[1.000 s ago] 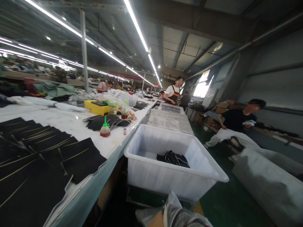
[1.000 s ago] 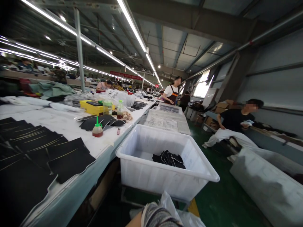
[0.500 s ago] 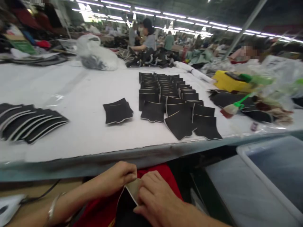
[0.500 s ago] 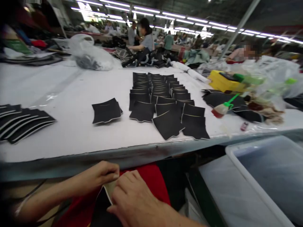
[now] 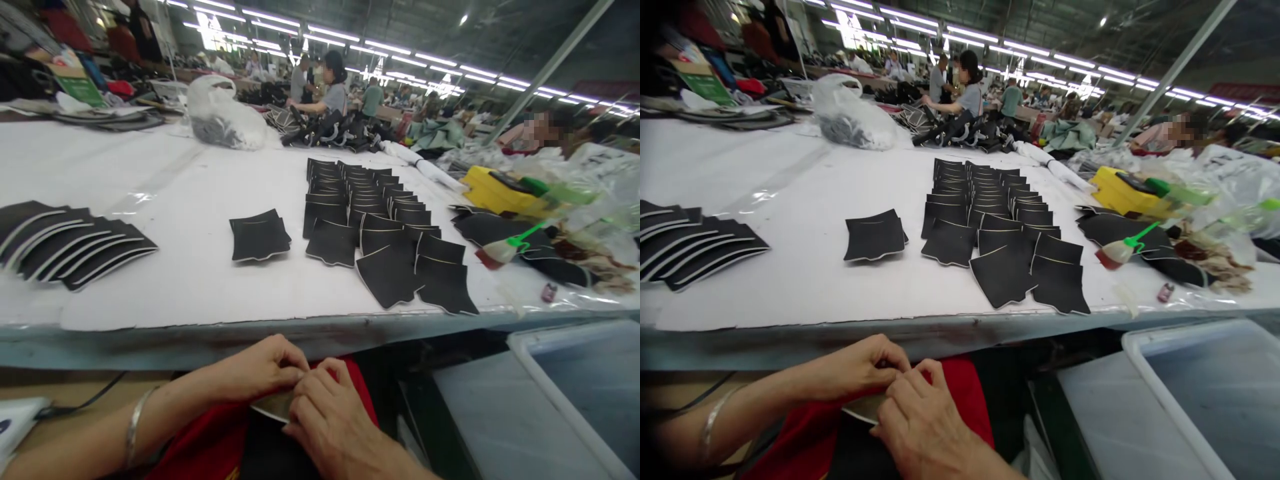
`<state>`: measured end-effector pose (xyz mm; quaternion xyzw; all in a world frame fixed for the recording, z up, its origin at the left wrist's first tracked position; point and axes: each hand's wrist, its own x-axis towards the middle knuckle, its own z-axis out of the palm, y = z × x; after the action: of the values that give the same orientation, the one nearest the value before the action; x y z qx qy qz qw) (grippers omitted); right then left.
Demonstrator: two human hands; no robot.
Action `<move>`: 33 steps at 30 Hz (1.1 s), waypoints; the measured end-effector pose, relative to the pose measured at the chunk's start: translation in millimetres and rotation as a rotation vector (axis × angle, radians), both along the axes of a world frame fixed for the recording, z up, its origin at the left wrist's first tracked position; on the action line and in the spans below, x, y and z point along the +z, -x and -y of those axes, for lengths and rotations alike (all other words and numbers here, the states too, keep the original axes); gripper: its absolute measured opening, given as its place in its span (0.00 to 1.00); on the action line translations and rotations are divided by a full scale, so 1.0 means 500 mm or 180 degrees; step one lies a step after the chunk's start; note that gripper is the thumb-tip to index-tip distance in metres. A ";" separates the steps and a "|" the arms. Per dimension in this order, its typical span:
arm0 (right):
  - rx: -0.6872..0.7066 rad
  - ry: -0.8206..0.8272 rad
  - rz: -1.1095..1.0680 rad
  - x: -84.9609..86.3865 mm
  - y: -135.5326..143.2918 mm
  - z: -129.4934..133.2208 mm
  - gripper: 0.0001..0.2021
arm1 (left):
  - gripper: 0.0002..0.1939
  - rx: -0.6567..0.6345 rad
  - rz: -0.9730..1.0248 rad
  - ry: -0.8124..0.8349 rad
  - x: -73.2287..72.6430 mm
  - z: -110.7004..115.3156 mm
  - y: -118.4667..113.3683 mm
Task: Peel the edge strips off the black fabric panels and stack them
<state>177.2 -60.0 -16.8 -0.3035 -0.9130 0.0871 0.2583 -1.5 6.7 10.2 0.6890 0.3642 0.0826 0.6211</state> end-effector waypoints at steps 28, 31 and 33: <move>-0.0111 -0.0635 -0.0330 -0.007 0.010 0.044 0.15 | 0.11 0.0086 -0.0801 -0.0243 -0.040 0.016 -0.015; -0.0303 -0.0288 -0.0366 -0.006 0.002 0.028 0.11 | 0.13 -0.0119 -0.0402 -0.0016 -0.015 0.013 0.012; -0.0426 0.0083 -0.0315 -0.007 -0.001 0.017 0.07 | 0.18 -0.0080 -0.0167 -0.0052 0.004 0.019 0.037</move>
<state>177.8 -68.5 -20.2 -0.3625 -0.8756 0.0965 0.3044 -20.2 -2.6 12.2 0.7006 0.3710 0.0596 0.6066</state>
